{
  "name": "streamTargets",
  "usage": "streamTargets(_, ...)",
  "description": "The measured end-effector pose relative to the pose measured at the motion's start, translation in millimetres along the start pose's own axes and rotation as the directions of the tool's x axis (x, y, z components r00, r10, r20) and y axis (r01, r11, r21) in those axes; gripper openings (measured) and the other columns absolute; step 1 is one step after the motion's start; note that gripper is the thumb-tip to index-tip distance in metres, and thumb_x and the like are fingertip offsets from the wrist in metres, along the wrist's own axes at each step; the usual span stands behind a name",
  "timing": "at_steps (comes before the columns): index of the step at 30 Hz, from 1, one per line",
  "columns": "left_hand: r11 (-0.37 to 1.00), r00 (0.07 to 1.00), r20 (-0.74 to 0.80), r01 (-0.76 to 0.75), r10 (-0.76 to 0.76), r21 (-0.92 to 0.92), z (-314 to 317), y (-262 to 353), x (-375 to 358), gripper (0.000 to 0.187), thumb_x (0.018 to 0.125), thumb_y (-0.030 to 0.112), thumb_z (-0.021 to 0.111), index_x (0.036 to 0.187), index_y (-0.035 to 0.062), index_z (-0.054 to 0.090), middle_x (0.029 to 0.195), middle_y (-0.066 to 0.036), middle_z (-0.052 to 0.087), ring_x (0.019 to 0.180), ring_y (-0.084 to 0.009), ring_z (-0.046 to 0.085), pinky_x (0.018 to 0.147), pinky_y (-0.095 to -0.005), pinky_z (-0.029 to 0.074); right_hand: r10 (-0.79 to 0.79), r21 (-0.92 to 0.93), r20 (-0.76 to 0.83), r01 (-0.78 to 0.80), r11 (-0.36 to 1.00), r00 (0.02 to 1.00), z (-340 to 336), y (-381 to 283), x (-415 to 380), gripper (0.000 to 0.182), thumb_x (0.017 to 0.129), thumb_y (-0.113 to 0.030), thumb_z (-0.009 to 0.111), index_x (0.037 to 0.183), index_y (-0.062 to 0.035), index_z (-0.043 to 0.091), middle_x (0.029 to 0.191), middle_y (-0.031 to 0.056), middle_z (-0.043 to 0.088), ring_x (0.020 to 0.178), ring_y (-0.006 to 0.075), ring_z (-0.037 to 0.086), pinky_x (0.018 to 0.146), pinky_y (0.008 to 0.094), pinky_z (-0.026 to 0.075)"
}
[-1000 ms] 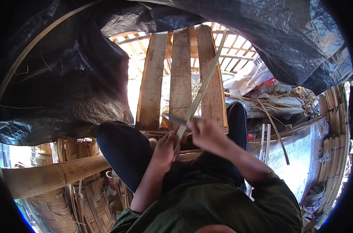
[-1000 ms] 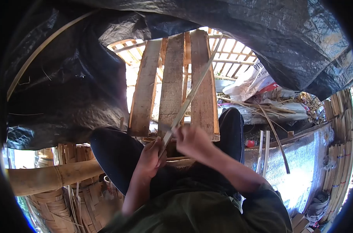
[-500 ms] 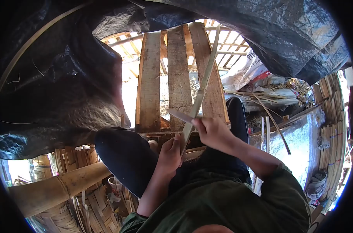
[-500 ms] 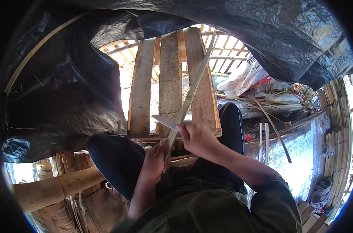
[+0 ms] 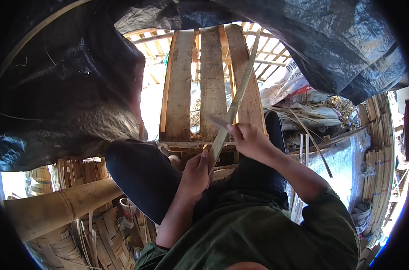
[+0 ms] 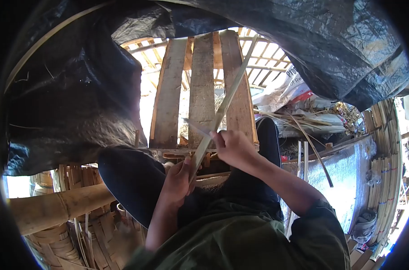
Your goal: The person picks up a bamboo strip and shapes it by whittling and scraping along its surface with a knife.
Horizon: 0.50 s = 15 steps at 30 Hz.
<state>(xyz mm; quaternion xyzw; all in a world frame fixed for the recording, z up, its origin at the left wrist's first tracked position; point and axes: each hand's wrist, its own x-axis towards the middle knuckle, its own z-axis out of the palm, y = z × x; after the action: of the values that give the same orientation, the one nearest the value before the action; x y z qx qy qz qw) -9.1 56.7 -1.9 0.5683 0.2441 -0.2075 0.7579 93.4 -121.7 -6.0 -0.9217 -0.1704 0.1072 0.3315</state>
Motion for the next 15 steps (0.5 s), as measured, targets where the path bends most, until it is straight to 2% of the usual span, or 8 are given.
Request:
streamTargets(2, 0.999, 0.999, 0.005, 0.042, -0.042, 0.009, -1.8, -1.6, -3.9, 0.046, 0.107, 0.035, 0.033, 0.098, 0.0004, 0.063, 0.052, 0.003, 0.042, 0.037, -0.0058, 0.035, 0.036, -0.0238, 0.028, 0.086, 0.010, 0.130, -0.088, 0.996, 0.988, -13.1, -6.6, 5.1, 0.044, 0.100, -0.026, 0.050, 0.069, 0.0034, 0.059, 0.058, 0.0217, 0.058, 0.053, 0.0359, 0.063, 0.048, 0.0438, 0.047)
streamTargets(5, 1.000, 0.999, -0.029, -0.011, 0.011, 0.028, -0.3, -7.8, -4.3, 0.046, 0.107, 0.036, 0.034, 0.098, 0.0007, 0.063, 0.052, 0.003, 0.042, 0.037, -0.0054, 0.036, 0.036, -0.0240, 0.028, 0.274, 0.008, -0.054, -0.274, 0.962, 0.960, -27.3, -0.8, 26.3, 0.040, 0.100, -0.028, 0.050, 0.079, 0.0036, 0.063, 0.063, 0.0241, 0.060, 0.055, 0.0365, 0.063, 0.058, 0.0481, 0.049)
streamTargets(6, 1.000, 1.000, -0.015, -0.019, 0.019, 0.002, -3.0, -8.1, -2.7, 0.046, 0.107, 0.036, 0.034, 0.098, 0.0007, 0.063, 0.052, 0.003, 0.042, 0.037, -0.0054, 0.036, 0.036, -0.0242, 0.028, 0.269, 0.002, -0.053, -0.269, 0.963, 0.962, -18.5, -5.5, 18.1, 0.040, 0.100, -0.028, 0.050, 0.079, 0.0036, 0.063, 0.063, 0.0241, 0.060, 0.055, 0.0365, 0.063, 0.058, 0.0481, 0.049)
streamTargets(8, 1.000, 1.000, -0.008, -0.015, 0.015, -0.026, -5.2, -8.2, -2.1, 0.046, 0.107, 0.036, 0.034, 0.098, 0.0007, 0.064, 0.053, 0.003, 0.043, 0.037, -0.0053, 0.036, 0.036, -0.0244, 0.028, -0.189, -0.002, 0.027, 0.189, 0.982, 0.982, 5.3, -18.2, -12.3, 0.043, 0.101, -0.028, 0.046, 0.075, 0.0032, 0.061, 0.064, 0.0251, 0.060, 0.056, 0.0374, 0.064, 0.049, 0.0454, 0.048)
streamTargets(9, 1.000, 1.000, -0.022, -0.015, 0.014, -0.011, -5.2, -6.8, -2.1, 0.047, 0.107, 0.036, 0.034, 0.098, 0.0006, 0.064, 0.053, 0.003, 0.043, 0.037, -0.0054, 0.036, 0.036, -0.0245, 0.028, 0.001, 0.007, 0.180, -0.003, 1.000, 0.984, -2.2, -21.2, -12.1, 0.042, 0.102, -0.025, 0.043, 0.077, 0.0033, 0.063, 0.065, 0.0250, 0.061, 0.059, 0.0365, 0.065, 0.046, 0.0422, 0.047)
streamTargets(10, 1.000, 0.999, -0.036, -0.013, 0.013, 0.003, -4.7, -7.3, -3.3, 0.047, 0.107, 0.036, 0.034, 0.098, 0.0005, 0.064, 0.053, 0.003, 0.043, 0.037, -0.0054, 0.036, 0.036, -0.0245, 0.028, 0.012, 0.012, 0.188, -0.015, 1.000, 0.982, -9.1, -17.2, -2.8, 0.042, 0.102, -0.025, 0.043, 0.077, 0.0033, 0.063, 0.065, 0.0250, 0.061, 0.059, 0.0365, 0.065, 0.046, 0.0422, 0.047)
streamTargets(12, 1.000, 1.000, -0.024, -0.011, 0.012, 0.002, -4.4, -10.8, -4.4, 0.047, 0.107, 0.036, 0.034, 0.098, 0.0002, 0.064, 0.053, 0.003, 0.043, 0.037, -0.0056, 0.036, 0.036, -0.0244, 0.028, 0.194, -0.028, -0.035, -0.195, 0.980, 0.980, -23.9, -4.7, 18.3, 0.039, 0.102, -0.022, 0.043, 0.081, 0.0035, 0.064, 0.067, 0.0254, 0.062, 0.060, 0.0337, 0.065, 0.049, 0.0419, 0.048)
streamTargets(15, 0.999, 1.000, -0.019, -0.018, 0.018, -0.031, -3.7, -6.1, -1.9, 0.046, 0.106, 0.036, 0.035, 0.097, -0.0004, 0.061, 0.051, 0.002, 0.043, 0.036, -0.0068, 0.033, 0.037, -0.0243, 0.027, -0.029, -0.082, 0.089, 0.036, 0.996, 0.996, 8.1, -7.7, -10.9, 0.043, 0.102, -0.022, 0.043, 0.074, 0.0025, 0.065, 0.066, 0.0169, 0.059, 0.055, 0.0275, 0.061, 0.046, 0.0381, 0.048)
